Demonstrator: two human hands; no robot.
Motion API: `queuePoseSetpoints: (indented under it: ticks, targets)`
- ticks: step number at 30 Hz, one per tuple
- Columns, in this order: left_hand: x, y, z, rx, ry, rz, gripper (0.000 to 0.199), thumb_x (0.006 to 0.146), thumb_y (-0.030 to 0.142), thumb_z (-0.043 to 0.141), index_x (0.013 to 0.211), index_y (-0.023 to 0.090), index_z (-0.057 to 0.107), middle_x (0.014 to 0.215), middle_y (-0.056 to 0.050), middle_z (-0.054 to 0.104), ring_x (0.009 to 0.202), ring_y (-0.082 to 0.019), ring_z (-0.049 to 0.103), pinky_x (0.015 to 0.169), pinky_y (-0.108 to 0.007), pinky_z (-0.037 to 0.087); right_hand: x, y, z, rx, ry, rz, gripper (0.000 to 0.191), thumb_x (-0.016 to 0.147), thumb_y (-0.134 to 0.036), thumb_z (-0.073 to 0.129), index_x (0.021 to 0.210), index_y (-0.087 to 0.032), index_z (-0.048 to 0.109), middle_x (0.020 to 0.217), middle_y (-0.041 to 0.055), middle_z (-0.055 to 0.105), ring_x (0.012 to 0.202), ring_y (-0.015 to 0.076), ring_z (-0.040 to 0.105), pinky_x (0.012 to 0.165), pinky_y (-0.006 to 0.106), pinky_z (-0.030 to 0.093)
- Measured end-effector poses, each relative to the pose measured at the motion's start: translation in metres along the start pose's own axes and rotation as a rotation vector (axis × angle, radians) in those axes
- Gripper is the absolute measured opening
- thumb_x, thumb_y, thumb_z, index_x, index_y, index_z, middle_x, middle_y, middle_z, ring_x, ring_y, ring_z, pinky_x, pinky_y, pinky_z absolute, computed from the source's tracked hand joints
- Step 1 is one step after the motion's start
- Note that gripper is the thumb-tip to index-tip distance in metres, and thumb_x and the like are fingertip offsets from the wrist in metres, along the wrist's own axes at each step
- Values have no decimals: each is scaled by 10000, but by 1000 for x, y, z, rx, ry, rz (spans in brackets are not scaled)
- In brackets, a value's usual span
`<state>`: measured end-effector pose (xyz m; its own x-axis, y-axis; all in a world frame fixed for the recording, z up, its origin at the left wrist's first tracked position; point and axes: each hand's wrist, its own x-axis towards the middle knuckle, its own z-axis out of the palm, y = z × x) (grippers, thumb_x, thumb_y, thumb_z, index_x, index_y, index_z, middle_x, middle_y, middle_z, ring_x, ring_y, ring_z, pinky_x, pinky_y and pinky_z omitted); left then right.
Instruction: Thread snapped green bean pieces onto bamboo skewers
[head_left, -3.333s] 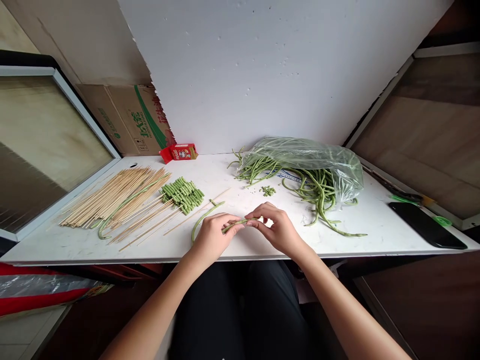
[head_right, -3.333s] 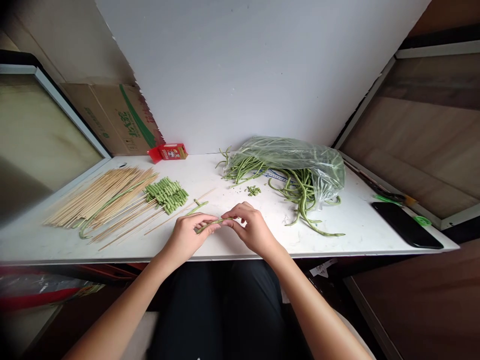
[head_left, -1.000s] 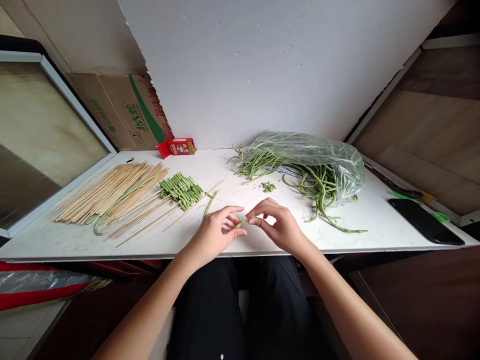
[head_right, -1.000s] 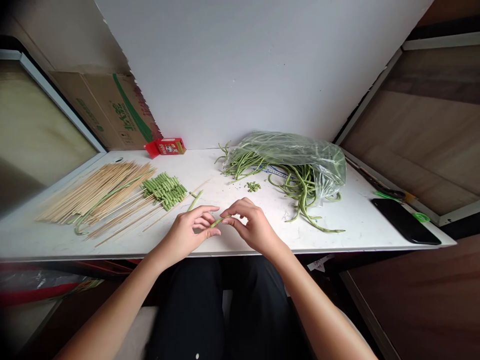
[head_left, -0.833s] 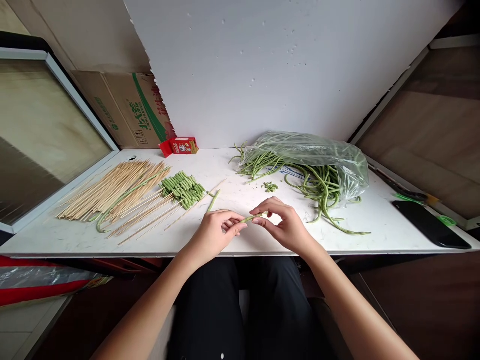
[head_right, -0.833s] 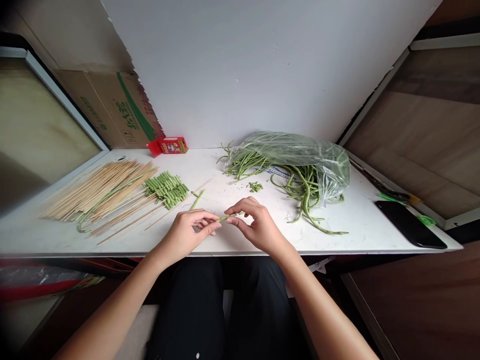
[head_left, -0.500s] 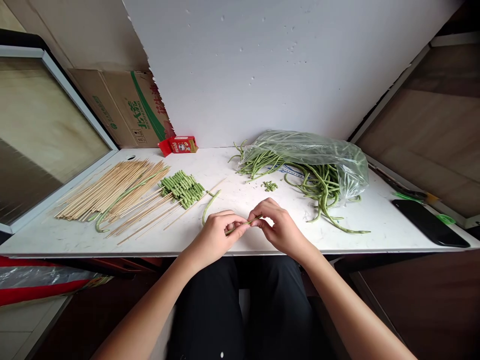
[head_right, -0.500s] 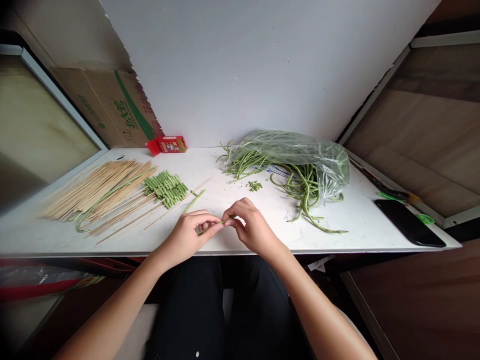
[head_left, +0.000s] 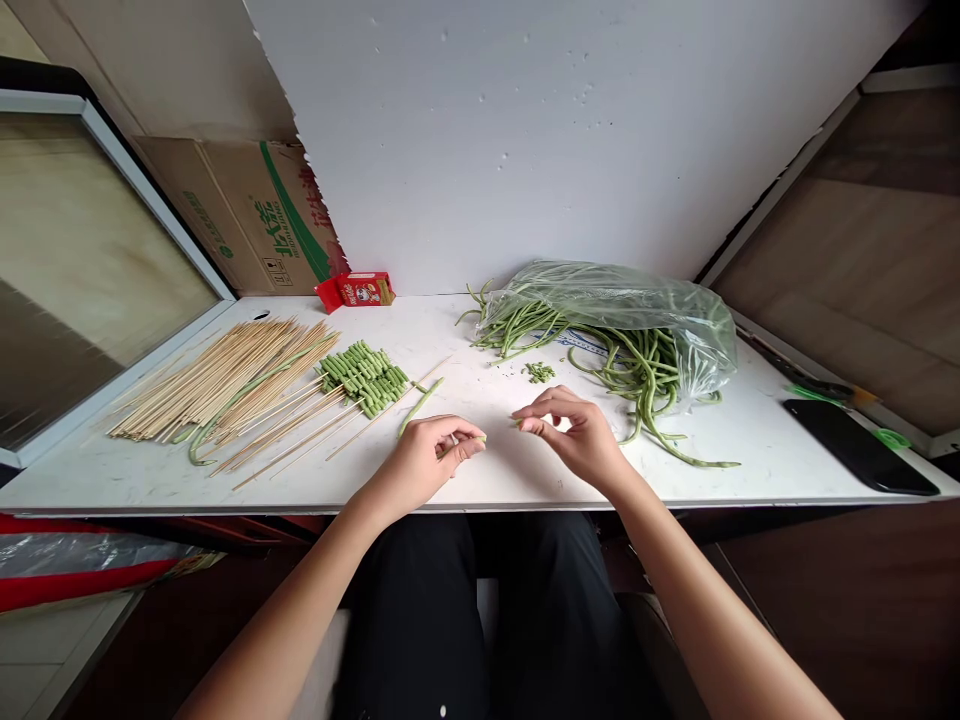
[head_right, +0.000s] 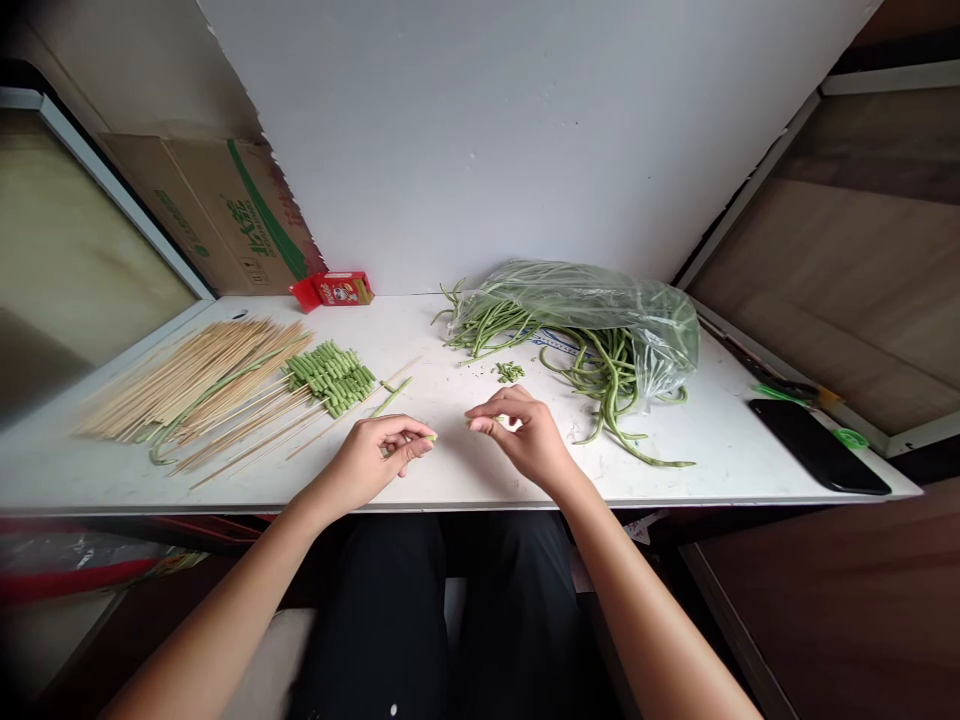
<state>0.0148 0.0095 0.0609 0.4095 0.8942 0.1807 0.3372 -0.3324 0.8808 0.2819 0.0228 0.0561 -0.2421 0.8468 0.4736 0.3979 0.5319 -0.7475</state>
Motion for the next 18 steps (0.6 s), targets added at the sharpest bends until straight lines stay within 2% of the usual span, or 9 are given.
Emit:
queuePoseSetpoints:
  ticks: [2,4,6,8,11,14,18]
  targets:
    - [0,-1,0,-15,-7,-21,293,988,442,704,1088,182,795,855,-35,746,614,-119,636,616,-252,558,0,17,-4,-93,74,78,248,997,-467,711,1066,-269,844,914,87,756,906,272,643,720,388,477]
    - [0,-3,1,2,-12,4,252,1002,387,688,1106,185,798,954,-61,769,787,-157,713,733,-268,592,-1,33,-5,-186,89,147,301,1045,-446,617,1148,-259,830,957,99,757,901,275,638,731,401,494]
    - [0,-4,2,43,-13,44,249,1032,326,634,1169,188,789,1088,-91,767,940,-183,733,829,-287,598,-3,46,-4,-252,83,189,299,1043,-411,603,1174,-253,821,996,104,766,911,279,646,760,414,518]
    - [1,-4,2,86,-10,72,294,1056,283,570,1256,188,763,1147,-112,747,997,-193,729,853,-297,597,-6,54,0,-288,98,208,266,1017,-386,641,1150,-246,823,1020,109,772,927,284,663,788,422,539]
    - [0,0,0,102,-25,69,338,1063,245,521,1325,191,727,1190,-127,725,1005,-191,726,847,-298,600,-9,56,6,-331,104,157,202,994,-359,686,1064,-239,833,1003,113,778,1015,312,658,869,446,547]
    - [-2,5,-1,54,-81,23,357,1062,230,511,1369,207,693,1204,-118,729,911,-164,735,835,-301,609,-8,54,10,-387,58,82,176,1001,-338,685,991,-246,835,987,105,786,1093,340,607,961,488,512]
    - [-4,7,1,-44,-104,-22,398,1045,226,555,1435,232,632,1149,-94,756,872,-164,769,850,-314,626,-6,50,8,-386,44,67,225,1033,-339,627,1014,-244,830,1013,116,782,1085,343,598,966,505,498]
